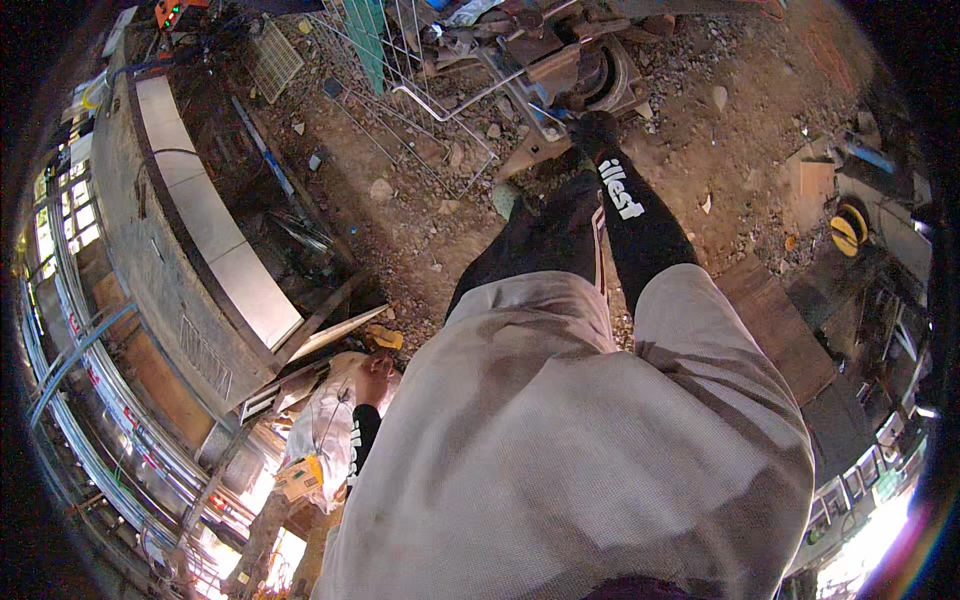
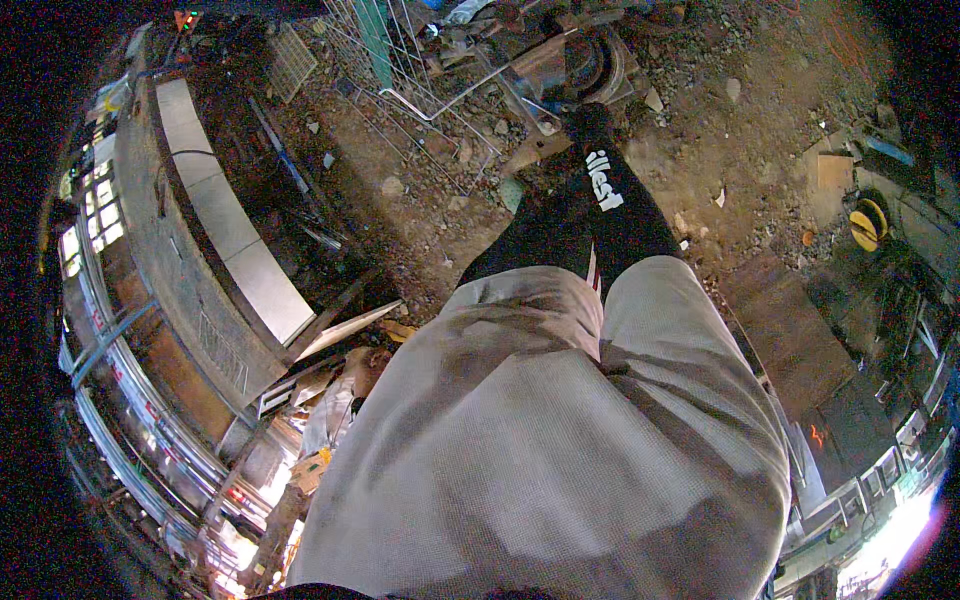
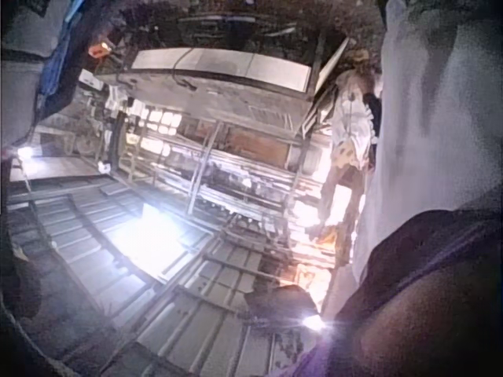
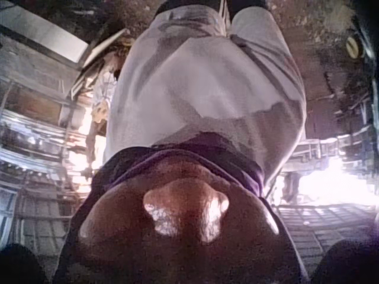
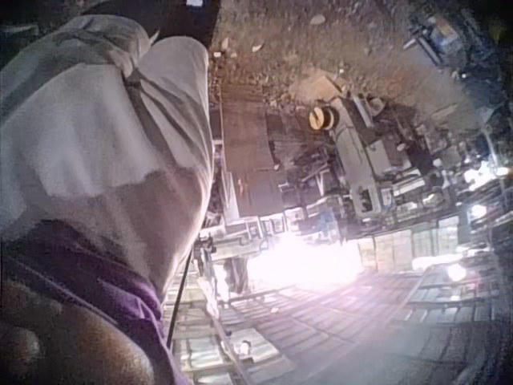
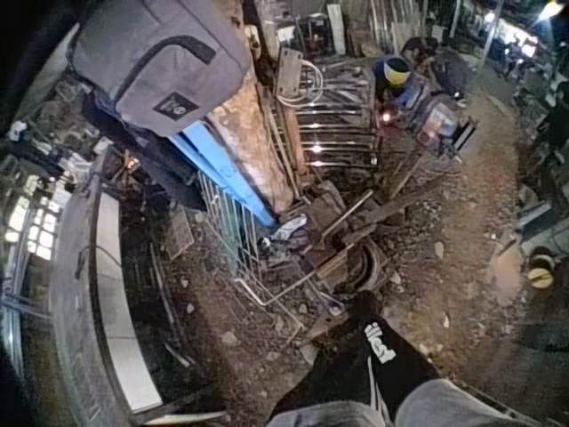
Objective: The person measures a metal frame with a tape measure and marks it with a pen. Then they use an angle grinder to cut the metal frame. Finally, they move to a chop saw and cut a metal rod.
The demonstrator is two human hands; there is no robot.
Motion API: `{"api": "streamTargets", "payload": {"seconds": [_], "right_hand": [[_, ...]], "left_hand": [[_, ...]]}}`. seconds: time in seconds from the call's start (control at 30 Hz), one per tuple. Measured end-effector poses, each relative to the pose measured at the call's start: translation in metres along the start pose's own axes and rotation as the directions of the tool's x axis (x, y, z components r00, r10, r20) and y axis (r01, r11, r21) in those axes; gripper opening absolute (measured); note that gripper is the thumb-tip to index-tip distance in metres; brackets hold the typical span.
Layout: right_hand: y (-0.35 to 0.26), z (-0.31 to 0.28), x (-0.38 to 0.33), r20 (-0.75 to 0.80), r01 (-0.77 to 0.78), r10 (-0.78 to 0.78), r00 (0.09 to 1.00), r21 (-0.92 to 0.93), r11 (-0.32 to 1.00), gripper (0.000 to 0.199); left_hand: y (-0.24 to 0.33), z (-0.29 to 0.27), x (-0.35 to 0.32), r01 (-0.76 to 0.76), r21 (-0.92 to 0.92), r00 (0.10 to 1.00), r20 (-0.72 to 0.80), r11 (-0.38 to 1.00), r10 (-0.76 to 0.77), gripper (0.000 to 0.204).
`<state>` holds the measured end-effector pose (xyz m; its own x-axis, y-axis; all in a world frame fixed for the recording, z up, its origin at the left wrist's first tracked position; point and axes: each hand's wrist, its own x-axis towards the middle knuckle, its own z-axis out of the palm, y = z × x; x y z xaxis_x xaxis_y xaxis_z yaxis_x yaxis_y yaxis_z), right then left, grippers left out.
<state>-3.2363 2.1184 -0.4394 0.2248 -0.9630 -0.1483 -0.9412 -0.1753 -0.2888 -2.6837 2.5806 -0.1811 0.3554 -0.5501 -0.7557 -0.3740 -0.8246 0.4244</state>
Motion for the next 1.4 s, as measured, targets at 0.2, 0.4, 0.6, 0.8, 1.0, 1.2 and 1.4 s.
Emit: {"api": "streamTargets", "payload": {"seconds": [0.2,0.4,0.6,0.8,1.0,1.2,1.4], "right_hand": [[0.034,0.006,-0.015,-0.184,0.080,-0.113,0.976,-0.179,0.981,0.027],[0.104,-0.058,-0.062,-0.108,-0.436,0.477,0.872,0.270,0.859,0.039],[0.218,-0.184,-0.017,-0.216,-0.406,0.423,0.880,0.120,0.906,0.062],[0.288,-0.287,0.099,-0.248,-0.155,0.049,0.968,-0.428,0.891,0.070],[0.333,-0.278,0.195,0.106,0.131,-0.078,0.991,-0.704,0.698,0.069],[0.336,-0.265,0.210,0.364,0.203,0.026,0.931,-0.575,0.793,0.062],[0.352,-0.241,0.180,0.330,0.132,0.045,0.943,-0.495,0.859,0.049]], "left_hand": [[-0.018,0.002,0.026,0.150,-0.341,0.985,0.138,0.928,-0.108,0.022],[0.047,0.033,0.040,0.025,0.080,1.000,0.002,0.996,-0.025,0.023],[0.131,0.069,0.039,-0.054,-0.028,0.998,0.030,0.998,0.055,0.039],[0.198,0.121,0.029,-0.162,0.087,0.972,-0.159,0.983,0.174,0.056],[0.261,0.155,-0.008,-0.047,0.196,0.995,-0.077,0.979,0.063,0.055],[0.357,0.156,-0.042,-0.150,0.580,0.919,-0.218,0.801,0.330,0.028],[0.500,0.139,-0.002,-0.416,0.551,0.711,-0.299,0.724,0.636,0.015]]}}
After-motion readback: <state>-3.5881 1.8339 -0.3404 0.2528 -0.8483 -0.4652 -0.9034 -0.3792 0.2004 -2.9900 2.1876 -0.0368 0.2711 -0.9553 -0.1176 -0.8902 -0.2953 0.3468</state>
